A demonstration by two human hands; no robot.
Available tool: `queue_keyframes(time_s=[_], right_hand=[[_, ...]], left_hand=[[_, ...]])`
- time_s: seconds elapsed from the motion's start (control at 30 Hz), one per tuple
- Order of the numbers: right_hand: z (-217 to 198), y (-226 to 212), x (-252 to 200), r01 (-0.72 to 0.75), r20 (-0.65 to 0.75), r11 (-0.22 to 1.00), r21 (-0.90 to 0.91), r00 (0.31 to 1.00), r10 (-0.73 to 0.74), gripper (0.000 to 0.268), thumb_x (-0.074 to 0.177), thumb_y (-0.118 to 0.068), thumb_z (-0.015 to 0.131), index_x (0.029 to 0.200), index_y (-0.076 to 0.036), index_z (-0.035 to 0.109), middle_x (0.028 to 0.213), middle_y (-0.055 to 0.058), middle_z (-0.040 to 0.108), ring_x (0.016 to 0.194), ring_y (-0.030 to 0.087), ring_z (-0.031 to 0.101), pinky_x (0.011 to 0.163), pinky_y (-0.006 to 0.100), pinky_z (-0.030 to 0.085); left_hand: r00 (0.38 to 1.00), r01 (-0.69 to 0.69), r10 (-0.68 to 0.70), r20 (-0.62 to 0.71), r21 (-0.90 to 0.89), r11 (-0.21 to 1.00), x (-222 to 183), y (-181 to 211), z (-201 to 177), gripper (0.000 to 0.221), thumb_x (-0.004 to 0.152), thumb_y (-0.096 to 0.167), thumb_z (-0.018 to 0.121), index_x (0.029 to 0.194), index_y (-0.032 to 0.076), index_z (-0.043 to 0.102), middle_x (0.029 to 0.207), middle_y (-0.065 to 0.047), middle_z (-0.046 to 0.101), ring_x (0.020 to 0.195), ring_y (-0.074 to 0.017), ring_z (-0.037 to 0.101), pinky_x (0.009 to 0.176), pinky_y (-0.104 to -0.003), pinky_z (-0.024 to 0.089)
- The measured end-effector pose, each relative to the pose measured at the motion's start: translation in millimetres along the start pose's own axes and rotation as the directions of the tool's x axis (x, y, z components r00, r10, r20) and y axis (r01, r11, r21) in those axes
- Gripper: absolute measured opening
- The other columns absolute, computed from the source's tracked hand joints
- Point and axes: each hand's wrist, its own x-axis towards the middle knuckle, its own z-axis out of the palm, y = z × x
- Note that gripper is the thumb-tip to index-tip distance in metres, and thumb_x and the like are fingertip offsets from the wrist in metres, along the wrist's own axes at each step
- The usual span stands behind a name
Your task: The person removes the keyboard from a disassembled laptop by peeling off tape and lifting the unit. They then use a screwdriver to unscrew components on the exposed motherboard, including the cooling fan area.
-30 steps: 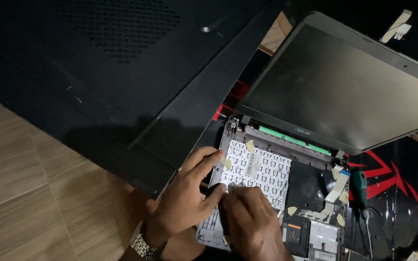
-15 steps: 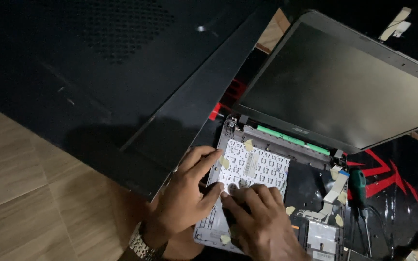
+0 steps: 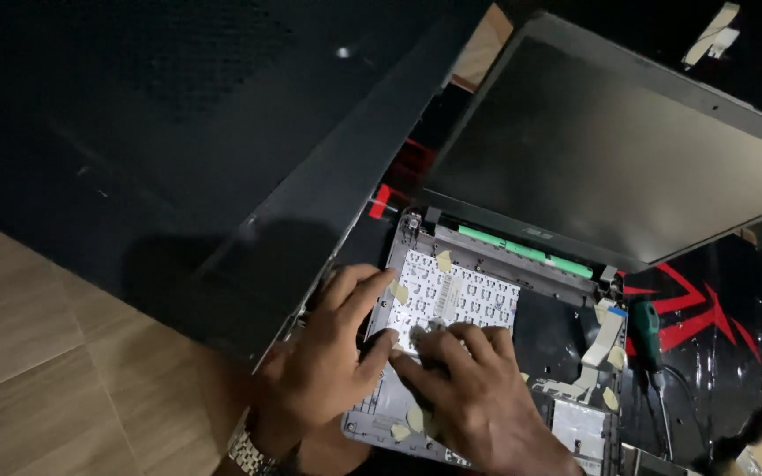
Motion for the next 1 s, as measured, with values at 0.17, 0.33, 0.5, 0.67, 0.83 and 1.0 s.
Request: queue_keyframes(time_s=[0.17, 0.33, 0.5, 0.67, 0.83, 1.0], right_hand=[[1, 6, -4, -0.015, 0.010, 0.998, 0.062, 1.000, 0.014, 0.039, 0.090, -0.016, 0.070, 0.129, -0.019, 0.069, 0.109, 0.009, 0.058, 0.097, 0.032, 0.052, 0.070, 0.048, 0.036], [-2, 3, -1, 0.004, 0.005, 0.998, 0.066, 1.000, -0.004, 0.050, 0.079, -0.009, 0.077, 0.128, -0.017, 0.069, 0.112, 0.007, 0.060, 0.101, 0.028, 0.055, 0.075, 0.046, 0.040], [-10, -1, 6, 0.005, 0.038, 0.997, 0.080, 0.999, -0.008, 0.034, 0.091, -0.008, 0.059, 0.123, -0.018, 0.066, 0.105, 0.009, 0.053, 0.089, 0.029, 0.047, 0.068, 0.044, 0.032], [-7, 6, -9, -0.015, 0.011, 0.999, 0.044, 1.000, 0.015, 0.054, 0.076, -0.007, 0.079, 0.128, -0.020, 0.071, 0.111, 0.009, 0.061, 0.096, 0.030, 0.053, 0.072, 0.047, 0.039], [-1, 9, -14, -0.016, -0.081, 0.999, 0.039, 0.997, 0.020, 0.049, 0.087, -0.008, 0.068, 0.134, -0.022, 0.068, 0.106, 0.008, 0.059, 0.095, 0.031, 0.054, 0.068, 0.047, 0.037], [-5, 6, -13, -0.048, -0.019, 0.995, -0.093, 0.999, 0.046, 0.039, 0.087, -0.021, 0.074, 0.125, -0.026, 0.070, 0.111, 0.006, 0.061, 0.097, 0.030, 0.053, 0.070, 0.048, 0.038]], left_hand=[[0.999, -0.022, 0.019, -0.028, -0.113, 0.993, 0, -7, 8, 0.060, 0.088, 0.013, 0.073, 0.143, 0.002, 0.053, 0.132, -0.011, 0.057, 0.119, -0.0276, 0.060, 0.097, -0.038, 0.053], [0.999, -0.032, 0.029, -0.021, -0.172, 0.985, -2, -14, 19, 0.061, 0.089, 0.012, 0.072, 0.146, 0.001, 0.050, 0.133, -0.013, 0.054, 0.120, -0.0276, 0.057, 0.100, -0.037, 0.052], [0.998, -0.050, 0.041, -0.043, -0.237, 0.970, -4, -14, 22, 0.056, 0.094, 0.012, 0.067, 0.146, 0.001, 0.049, 0.134, -0.016, 0.052, 0.125, -0.0312, 0.056, 0.105, -0.041, 0.048], [1.000, -0.004, 0.007, 0.012, -0.224, 0.975, -4, -17, 19, 0.061, 0.092, 0.014, 0.070, 0.147, 0.003, 0.049, 0.134, -0.013, 0.052, 0.123, -0.0292, 0.054, 0.106, -0.042, 0.046], [0.999, -0.049, 0.047, -0.014, -0.232, 0.971, -3, -15, 19, 0.056, 0.093, 0.015, 0.068, 0.145, 0.001, 0.051, 0.132, -0.014, 0.053, 0.121, -0.0306, 0.053, 0.105, -0.044, 0.047], [0.999, 0.030, -0.025, 0.025, -0.239, 0.970, -4, -13, 19, 0.062, 0.091, 0.012, 0.071, 0.149, 0.003, 0.049, 0.133, -0.011, 0.053, 0.125, -0.0266, 0.054, 0.109, -0.038, 0.046]])
